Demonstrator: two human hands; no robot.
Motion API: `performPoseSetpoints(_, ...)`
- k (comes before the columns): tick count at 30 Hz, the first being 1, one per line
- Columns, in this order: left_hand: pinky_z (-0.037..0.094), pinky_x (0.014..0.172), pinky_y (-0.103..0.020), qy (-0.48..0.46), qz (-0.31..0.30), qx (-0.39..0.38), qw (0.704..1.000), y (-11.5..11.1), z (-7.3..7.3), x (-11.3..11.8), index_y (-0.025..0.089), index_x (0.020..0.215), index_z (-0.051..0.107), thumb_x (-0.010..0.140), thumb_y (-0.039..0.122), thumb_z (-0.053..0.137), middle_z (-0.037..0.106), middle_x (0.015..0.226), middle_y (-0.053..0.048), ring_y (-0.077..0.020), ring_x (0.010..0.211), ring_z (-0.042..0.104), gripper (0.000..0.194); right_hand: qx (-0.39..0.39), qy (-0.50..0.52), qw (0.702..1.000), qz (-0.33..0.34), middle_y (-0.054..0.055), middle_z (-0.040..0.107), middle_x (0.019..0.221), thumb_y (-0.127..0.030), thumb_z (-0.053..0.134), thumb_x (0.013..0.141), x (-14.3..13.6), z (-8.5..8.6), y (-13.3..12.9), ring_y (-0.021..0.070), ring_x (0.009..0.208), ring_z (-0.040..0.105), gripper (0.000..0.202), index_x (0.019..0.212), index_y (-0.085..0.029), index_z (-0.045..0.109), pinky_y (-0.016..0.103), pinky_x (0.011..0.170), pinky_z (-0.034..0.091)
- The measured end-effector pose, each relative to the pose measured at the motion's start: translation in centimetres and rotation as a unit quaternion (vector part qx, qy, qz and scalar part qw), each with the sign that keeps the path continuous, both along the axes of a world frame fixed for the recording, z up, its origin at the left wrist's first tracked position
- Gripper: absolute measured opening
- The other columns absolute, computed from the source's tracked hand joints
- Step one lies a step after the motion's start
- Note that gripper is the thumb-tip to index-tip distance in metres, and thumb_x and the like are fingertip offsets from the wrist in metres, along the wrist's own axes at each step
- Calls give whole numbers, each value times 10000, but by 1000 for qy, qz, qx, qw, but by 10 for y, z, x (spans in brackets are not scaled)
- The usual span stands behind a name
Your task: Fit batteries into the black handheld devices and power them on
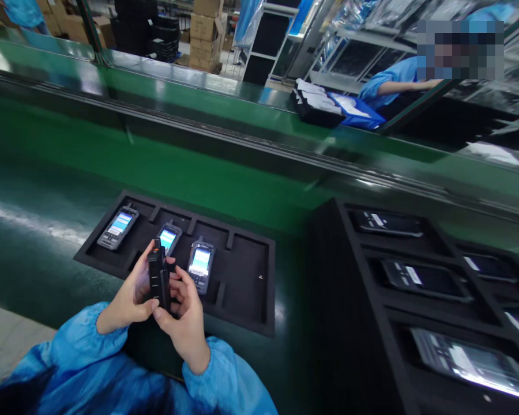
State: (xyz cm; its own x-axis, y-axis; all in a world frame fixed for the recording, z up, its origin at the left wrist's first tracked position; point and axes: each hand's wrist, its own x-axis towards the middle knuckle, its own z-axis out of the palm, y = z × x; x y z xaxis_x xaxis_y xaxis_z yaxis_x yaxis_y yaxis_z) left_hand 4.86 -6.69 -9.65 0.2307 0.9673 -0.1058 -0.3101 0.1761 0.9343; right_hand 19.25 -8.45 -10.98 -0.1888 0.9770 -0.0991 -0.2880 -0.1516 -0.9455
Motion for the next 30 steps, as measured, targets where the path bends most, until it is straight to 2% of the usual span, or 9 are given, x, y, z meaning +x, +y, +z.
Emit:
performPoseSetpoints(5,520,793,-343,-22,-16,9,1000,2,0,-1,385,1470,73,742,337,739,365,1445,-133,-310,1140,558,987,-22,23,999,5,97,644,1113,-446,791,683,2,0,2,249,962,651,709,1280,-270,450,385,784,568)
performPoseSetpoints(11,528,781,-347,-79,-27,7,996,5,1,-1,424,1454,147,770,436,705,410,1420,-94,-303,1123,557,882,-33,83,996,5,82,655,1155,-509,831,612,4,4,4,258,1008,639,791,1286,-286,482,383,827,545)
performPoseSetpoints(15,508,813,-322,-74,-41,31,996,6,2,-1,439,1449,138,775,391,710,364,1461,-69,-275,1129,550,885,-37,95,995,3,74,669,1124,-470,825,641,4,6,4,254,1002,640,759,1293,-278,486,399,868,530)
performPoseSetpoints(18,496,769,-272,-61,-44,38,996,7,-1,0,424,1459,92,796,373,689,327,1487,-72,-242,1101,558,894,-42,105,994,3,75,668,1129,-444,792,691,3,6,3,259,1016,638,699,1299,-274,490,430,911,517)
performPoseSetpoints(21,481,742,-256,1,-51,33,998,4,-3,4,386,1468,-12,804,362,682,358,1462,-88,-211,1036,573,960,-68,92,993,-19,67,667,1148,-437,750,733,1,6,3,264,1050,626,583,1252,-264,549,460,972,485)
performPoseSetpoints(24,470,916,-345,67,-74,54,994,0,0,3,338,1472,-66,830,369,648,368,1447,-100,-240,1137,530,960,-130,77,986,-64,56,691,1107,-488,711,750,7,7,5,268,1046,629,474,1148,-243,632,456,987,475)
performPoseSetpoints(26,384,1060,-427,134,-79,96,983,2,4,-7,327,1483,0,863,392,591,352,1457,-92,-269,1267,435,858,-161,90,980,-70,71,714,1041,-541,672,760,20,10,8,286,998,651,489,1126,-218,646,475,946,498)
performPoseSetpoints(28,277,1136,-473,269,-23,142,952,9,6,-28,314,1481,129,876,413,554,337,1464,-89,-283,1348,329,746,-161,87,981,-65,90,728,983,-559,664,751,41,12,13,306,960,664,528,1129,-191,646,492,899,519)
performPoseSetpoints(30,236,1145,-515,438,93,156,881,20,3,-56,254,1465,223,859,442,557,332,1447,-129,-313,1362,288,718,-150,36,984,-89,93,732,969,-536,675,742,67,11,18,310,972,659,518,1120,-182,652,483,885,526)
